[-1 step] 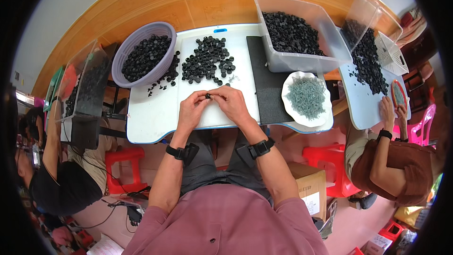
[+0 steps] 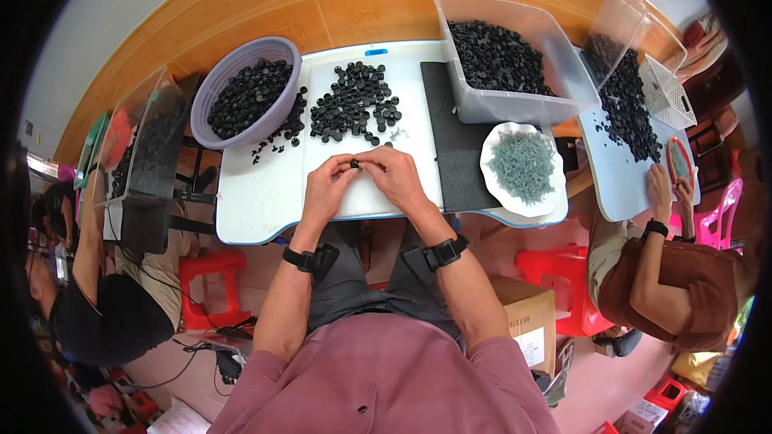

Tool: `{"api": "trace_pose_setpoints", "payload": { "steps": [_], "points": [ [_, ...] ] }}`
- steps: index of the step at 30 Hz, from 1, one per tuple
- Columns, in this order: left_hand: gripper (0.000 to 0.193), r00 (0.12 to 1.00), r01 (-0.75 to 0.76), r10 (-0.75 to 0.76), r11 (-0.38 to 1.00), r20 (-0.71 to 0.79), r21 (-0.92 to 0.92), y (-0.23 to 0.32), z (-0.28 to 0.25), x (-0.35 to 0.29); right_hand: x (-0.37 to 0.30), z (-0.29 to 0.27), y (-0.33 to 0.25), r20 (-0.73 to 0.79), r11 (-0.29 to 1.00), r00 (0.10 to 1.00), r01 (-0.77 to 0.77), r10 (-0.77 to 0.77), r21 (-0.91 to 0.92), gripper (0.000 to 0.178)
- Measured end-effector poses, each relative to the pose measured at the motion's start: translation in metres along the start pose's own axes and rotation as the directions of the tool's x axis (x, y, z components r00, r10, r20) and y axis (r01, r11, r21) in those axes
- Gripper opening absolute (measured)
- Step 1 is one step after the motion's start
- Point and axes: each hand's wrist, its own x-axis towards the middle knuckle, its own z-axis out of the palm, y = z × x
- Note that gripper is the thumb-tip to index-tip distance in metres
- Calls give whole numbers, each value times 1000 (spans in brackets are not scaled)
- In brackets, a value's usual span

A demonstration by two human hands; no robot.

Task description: Manual assembly of small plastic components at a workshop table.

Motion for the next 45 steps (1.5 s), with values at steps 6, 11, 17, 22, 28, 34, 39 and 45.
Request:
{"api": "trace_pose_setpoints", "payload": {
  "steps": [6, 11, 17, 22, 28, 34, 39, 45],
  "points": [
    [30, 1000, 9, -10, 1000, 24, 14, 4, -3, 0, 1, -3, -5, 22, 997, 999, 35, -34, -62, 21],
    [30, 998, 61, -61, 998, -8, -13, 11, -3, -2, 1, -1, -5, 18, 998, 999, 27, -26, -49, 21],
    [26, 997, 72, -72, 997, -30, -11, 12, -2, -2, 0, -1, -6, 27, 997, 999, 35, -33, -74, 20],
    [25, 998, 45, -44, 999, -42, 6, 9, -2, -3, -1, 0, -11, 33, 988, 996, 88, -84, -129, 20],
    [24, 998, 2, -3, 1000, -63, -13, 9, 0, -3, -2, 2, -12, 1, 952, 969, 244, -248, -184, 19],
    [22, 998, 45, -44, 999, -47, 26, 8, 1, -3, -5, 5, -9, -1, 870, 927, 352, -375, -345, 26],
    [22, 998, -25, 28, 999, -63, 39, 8, 1, -4, -6, 8, -10, 25, 747, 878, 422, -478, -514, 29],
    [22, 996, 86, -87, 996, 10, 32, 16, -5, -1, -6, 11, -13, 25, 690, 857, 431, -514, -581, 26]
  ]
}}
